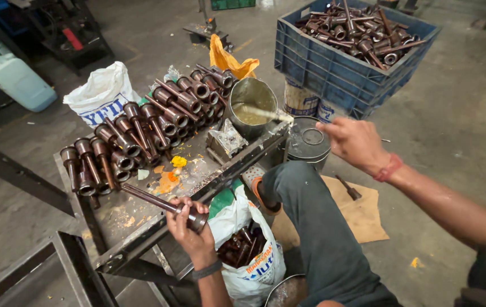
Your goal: The person sits on the floor and repeatedly picks up metal parts, dips a stick into a pot of liquid, and applies the liquid to the parts. The person places the treated parts into a white sack and continues the cycle with additional parts.
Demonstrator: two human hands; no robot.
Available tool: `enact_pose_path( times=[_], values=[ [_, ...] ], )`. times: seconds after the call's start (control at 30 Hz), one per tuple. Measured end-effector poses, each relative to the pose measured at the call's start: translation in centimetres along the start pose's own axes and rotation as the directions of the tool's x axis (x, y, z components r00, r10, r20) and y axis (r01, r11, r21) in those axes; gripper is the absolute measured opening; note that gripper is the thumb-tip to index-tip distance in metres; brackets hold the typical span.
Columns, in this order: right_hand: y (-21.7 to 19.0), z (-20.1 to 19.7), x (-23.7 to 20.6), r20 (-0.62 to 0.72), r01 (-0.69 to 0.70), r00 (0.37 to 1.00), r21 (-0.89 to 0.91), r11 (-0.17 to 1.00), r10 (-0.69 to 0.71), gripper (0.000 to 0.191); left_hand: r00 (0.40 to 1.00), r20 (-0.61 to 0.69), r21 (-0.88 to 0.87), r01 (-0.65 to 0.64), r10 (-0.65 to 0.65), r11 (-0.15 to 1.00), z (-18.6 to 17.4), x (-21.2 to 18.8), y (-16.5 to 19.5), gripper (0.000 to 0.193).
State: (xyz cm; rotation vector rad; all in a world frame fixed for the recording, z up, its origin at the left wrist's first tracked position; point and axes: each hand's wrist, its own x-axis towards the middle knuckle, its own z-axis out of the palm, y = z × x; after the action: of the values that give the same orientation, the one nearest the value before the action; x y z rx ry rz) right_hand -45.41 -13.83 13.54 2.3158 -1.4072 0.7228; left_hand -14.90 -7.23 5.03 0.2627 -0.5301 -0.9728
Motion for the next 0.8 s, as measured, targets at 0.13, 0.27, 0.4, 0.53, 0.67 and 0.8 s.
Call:
enact_pose_path(
  times=[0.13, 0.27, 0.4, 0.53, 0.67, 0.8],
  values=[
    [-0.1, 0.7, 0.0, 0.071, -0.026, 0.997, 0.041, 0.999, 0.023, 0.033, 1.0, -0.022, 0.017, -0.02, 0.021, 1.0, 0.2, 0.0, 0.5, 0.016],
    [0.0, 0.9, 0.0, 0.03, -0.154, 0.988, 0.244, 0.957, 0.151, 0.031, 0.999, -0.032, 0.034, -0.029, 0.03, 0.999, 0.3, 0.1, 1.0, 0.017],
    [0.1, 1.3, -0.1, 0.101, -0.285, 0.958, 0.239, 0.928, 0.268, 0.025, 0.999, -0.023, 0.053, -0.028, 0.029, 0.998, 0.2, 0.3, 1.0, 0.018],
    [0.1, 2.2, -0.5, -0.037, -0.134, 0.989, 0.238, 0.962, 0.147, 0.029, 0.999, -0.032, 0.054, -0.014, 0.015, 0.998, 0.1, 0.4, 0.7, 0.019],
    [0.3, 2.7, -0.4, 0.177, -0.323, 0.945, 0.375, 0.869, 0.275, 0.029, 1.0, -0.023, 0.061, 0.008, -0.007, 0.998, 0.0, 0.5, 0.4, 0.019],
    [0.0, 1.7, -0.8, 0.447, -0.62, 0.782, 0.628, 0.471, 0.433, 0.024, 1.0, -0.022, 0.025, 0.021, -0.021, 0.999, 0.0, 0.6, 0.1, 0.02]
  ],
)
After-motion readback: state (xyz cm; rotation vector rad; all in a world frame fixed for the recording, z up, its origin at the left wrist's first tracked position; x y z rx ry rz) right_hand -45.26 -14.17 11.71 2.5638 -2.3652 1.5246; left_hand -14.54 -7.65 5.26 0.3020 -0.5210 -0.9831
